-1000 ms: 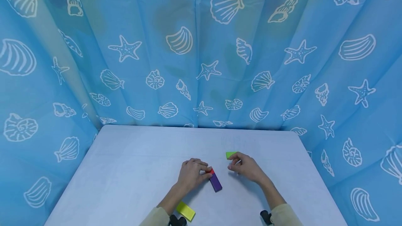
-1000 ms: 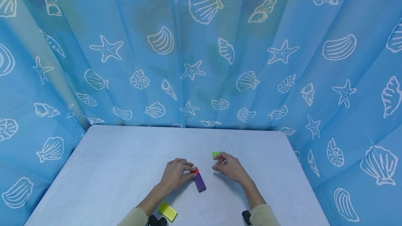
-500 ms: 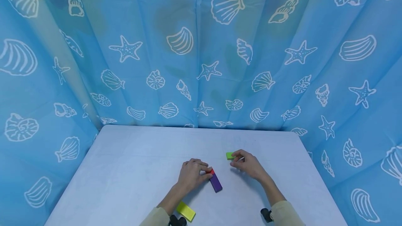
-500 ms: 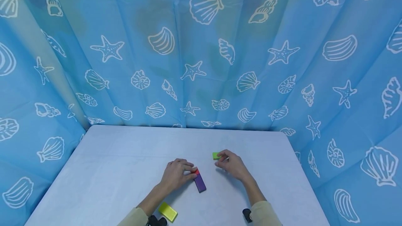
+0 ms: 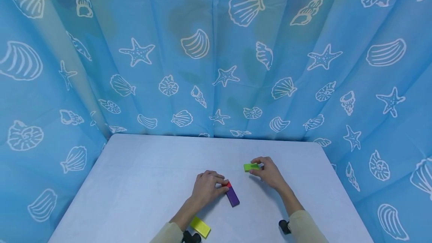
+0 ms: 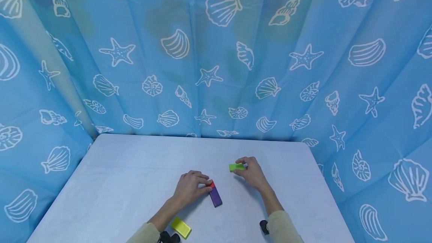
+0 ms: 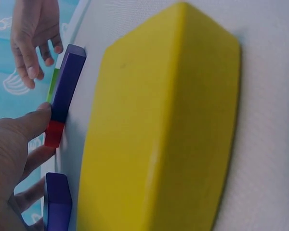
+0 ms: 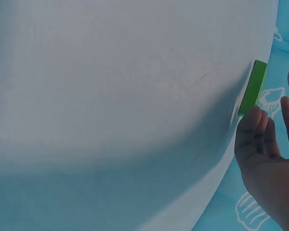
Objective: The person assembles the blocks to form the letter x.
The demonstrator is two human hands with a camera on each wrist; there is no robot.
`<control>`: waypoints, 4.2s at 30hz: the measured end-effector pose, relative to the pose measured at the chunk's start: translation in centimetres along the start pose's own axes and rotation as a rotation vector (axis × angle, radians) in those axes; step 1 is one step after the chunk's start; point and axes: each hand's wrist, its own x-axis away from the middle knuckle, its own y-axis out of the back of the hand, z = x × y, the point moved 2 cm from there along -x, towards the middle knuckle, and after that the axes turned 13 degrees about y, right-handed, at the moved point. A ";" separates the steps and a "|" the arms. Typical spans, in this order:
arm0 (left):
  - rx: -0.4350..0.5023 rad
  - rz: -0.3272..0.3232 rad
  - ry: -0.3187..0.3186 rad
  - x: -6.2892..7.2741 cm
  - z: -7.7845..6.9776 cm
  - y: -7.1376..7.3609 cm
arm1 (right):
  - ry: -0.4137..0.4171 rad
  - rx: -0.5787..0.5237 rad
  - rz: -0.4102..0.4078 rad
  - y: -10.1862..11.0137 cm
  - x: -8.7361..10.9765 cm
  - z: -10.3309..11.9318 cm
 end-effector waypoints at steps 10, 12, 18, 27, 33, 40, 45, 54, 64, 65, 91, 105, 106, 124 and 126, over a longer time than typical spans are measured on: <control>0.002 0.016 0.012 0.1 0.1 -0.1 | 0.016 0.028 0.058 -0.2 -0.4 -1.2; 0.005 0.018 0.014 0.1 0.0 -0.1 | 0.014 0.034 0.060 -0.4 -0.4 -1.4; 0.013 0.009 0.011 0.4 -0.1 0.1 | 0.025 0.073 0.068 -0.7 -0.8 -1.6; 0.015 0.006 0.011 0.2 -0.3 0.2 | 0.020 0.144 0.092 -0.9 -1.5 -1.7; 0.009 0.001 0.014 0.2 -0.2 0.1 | 0.016 0.154 0.088 -0.8 -1.7 -1.7; 0.006 -0.006 0.015 0.2 -0.2 0.0 | 0.023 0.150 0.075 -0.8 -1.7 -1.8; 0.013 -0.002 0.020 0.2 -0.2 0.1 | 0.020 0.152 0.073 -0.8 -1.6 -1.8; 0.008 0.002 0.022 0.1 -0.1 -0.1 | 0.031 0.152 0.070 -0.9 -1.5 -1.7; -0.004 -0.004 0.025 0.1 0.0 -0.3 | 0.043 0.149 0.065 -0.8 -1.4 -1.5; -0.002 -0.003 0.025 0.1 0.0 -0.3 | 0.042 0.145 0.066 -0.8 -1.3 -1.5; 0.007 -0.010 0.034 0.0 0.0 -0.4 | 0.072 0.133 0.089 -0.4 -1.0 -1.3; 0.019 -0.006 0.035 0.1 0.0 -0.2 | 0.063 0.136 0.081 -0.6 -1.2 -1.6; 0.020 -0.006 0.034 0.1 -0.1 -0.1 | 0.064 0.134 0.080 -0.6 -1.2 -1.5; 0.013 0.002 0.030 0.1 0.1 -0.2 | 0.061 0.157 0.086 -0.7 -1.1 -1.4; 0.017 0.000 0.028 0.2 0.1 -0.2 | 0.059 0.161 0.087 -0.8 -1.2 -1.4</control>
